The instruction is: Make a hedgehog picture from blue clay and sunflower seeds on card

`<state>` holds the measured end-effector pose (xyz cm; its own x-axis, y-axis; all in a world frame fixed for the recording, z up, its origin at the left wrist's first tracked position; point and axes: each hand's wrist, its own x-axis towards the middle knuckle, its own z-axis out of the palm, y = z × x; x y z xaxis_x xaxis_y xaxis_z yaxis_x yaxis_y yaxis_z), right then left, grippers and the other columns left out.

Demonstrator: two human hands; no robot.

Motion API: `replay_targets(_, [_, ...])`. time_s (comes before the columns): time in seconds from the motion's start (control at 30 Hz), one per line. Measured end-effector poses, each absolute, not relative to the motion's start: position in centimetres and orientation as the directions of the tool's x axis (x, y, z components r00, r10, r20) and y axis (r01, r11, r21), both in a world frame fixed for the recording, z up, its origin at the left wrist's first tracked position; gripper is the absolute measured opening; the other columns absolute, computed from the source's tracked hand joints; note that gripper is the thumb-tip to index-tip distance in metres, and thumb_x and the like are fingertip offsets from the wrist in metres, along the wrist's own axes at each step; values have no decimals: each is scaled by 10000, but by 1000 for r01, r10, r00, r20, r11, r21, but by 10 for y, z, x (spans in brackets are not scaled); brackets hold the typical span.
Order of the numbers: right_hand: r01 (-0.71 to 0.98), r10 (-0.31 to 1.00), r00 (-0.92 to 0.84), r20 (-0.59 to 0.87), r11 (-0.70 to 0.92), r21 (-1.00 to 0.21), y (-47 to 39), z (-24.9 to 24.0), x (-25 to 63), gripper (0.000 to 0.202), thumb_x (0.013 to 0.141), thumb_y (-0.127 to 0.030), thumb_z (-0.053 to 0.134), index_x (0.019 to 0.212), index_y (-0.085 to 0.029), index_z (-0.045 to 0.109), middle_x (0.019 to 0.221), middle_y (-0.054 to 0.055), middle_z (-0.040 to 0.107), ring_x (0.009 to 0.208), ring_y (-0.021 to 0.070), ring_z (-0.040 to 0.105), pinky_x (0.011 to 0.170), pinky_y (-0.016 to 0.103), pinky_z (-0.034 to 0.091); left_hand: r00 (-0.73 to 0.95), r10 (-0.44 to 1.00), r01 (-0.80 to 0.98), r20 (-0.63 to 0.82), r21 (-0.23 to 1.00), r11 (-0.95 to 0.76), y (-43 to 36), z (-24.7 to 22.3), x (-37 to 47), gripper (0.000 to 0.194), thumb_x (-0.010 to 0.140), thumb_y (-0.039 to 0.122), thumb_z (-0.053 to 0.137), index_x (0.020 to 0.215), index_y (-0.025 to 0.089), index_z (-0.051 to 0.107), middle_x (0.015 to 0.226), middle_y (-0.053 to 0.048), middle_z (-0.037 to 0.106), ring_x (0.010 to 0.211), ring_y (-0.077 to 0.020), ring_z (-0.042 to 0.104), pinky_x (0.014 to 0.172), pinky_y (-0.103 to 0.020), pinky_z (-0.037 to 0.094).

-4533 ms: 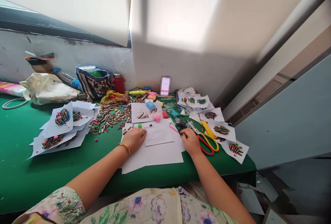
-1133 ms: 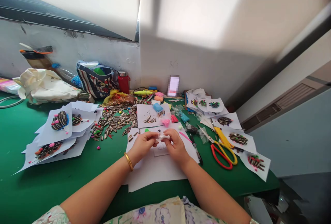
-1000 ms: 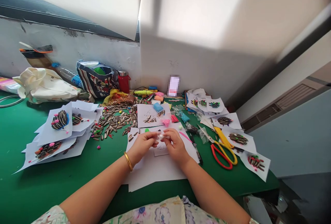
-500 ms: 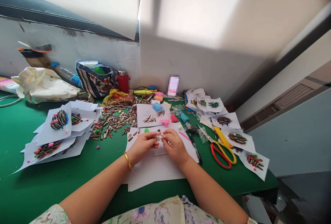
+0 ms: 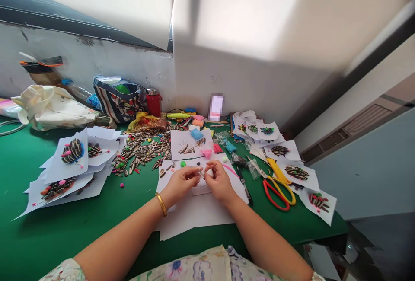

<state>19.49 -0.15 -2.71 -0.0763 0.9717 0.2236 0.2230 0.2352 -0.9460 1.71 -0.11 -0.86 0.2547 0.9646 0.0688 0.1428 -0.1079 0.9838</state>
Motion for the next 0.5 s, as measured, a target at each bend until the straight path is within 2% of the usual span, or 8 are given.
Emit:
replay_targets(0.1, [259, 969, -84, 232, 246, -934, -5, -23, 194, 324, 808, -245, 586, 1121, -239, 502, 906, -2, 609, 656, 134, 539, 615, 270, 461, 254, 948, 314, 190, 911, -267, -1, -10, 16, 298, 804, 277, 640, 1073, 201, 742, 851, -38, 702, 738, -156, 638, 672, -269, 525])
replay_targets(0.23, [258, 946, -115, 303, 324, -910, -8, -19, 192, 320, 814, -225, 582, 1125, -240, 507, 935, 10, 606, 678, 135, 524, 654, 281, 470, 265, 920, 485, 288, 785, -385, -1, -9, 12, 204, 842, 261, 650, 1019, 227, 744, 929, -43, 726, 822, -175, 672, 697, -268, 543])
replay_targets(0.33, [272, 921, -135, 366, 390, -880, -10, -17, 190, 323, 814, -201, 575, 1130, -234, 514, 952, 22, 602, 697, 136, 524, 679, 288, 480, 274, 875, 548, 400, 683, -484, -1, -7, 9, 145, 856, 268, 667, 977, 235, 738, 1019, -51, 726, 932, -197, 681, 780, -305, 561])
replay_targets(0.5, [292, 920, -111, 376, 391, -873, -9, -19, 191, 320, 823, -205, 574, 1138, -226, 526, 968, 30, 611, 707, 140, 536, 683, 291, 485, 255, 735, 580, 629, 509, -636, -5, -6, 11, 82, 885, 246, 647, 896, 215, 722, 1022, -72, 702, 958, -206, 664, 841, -356, 556])
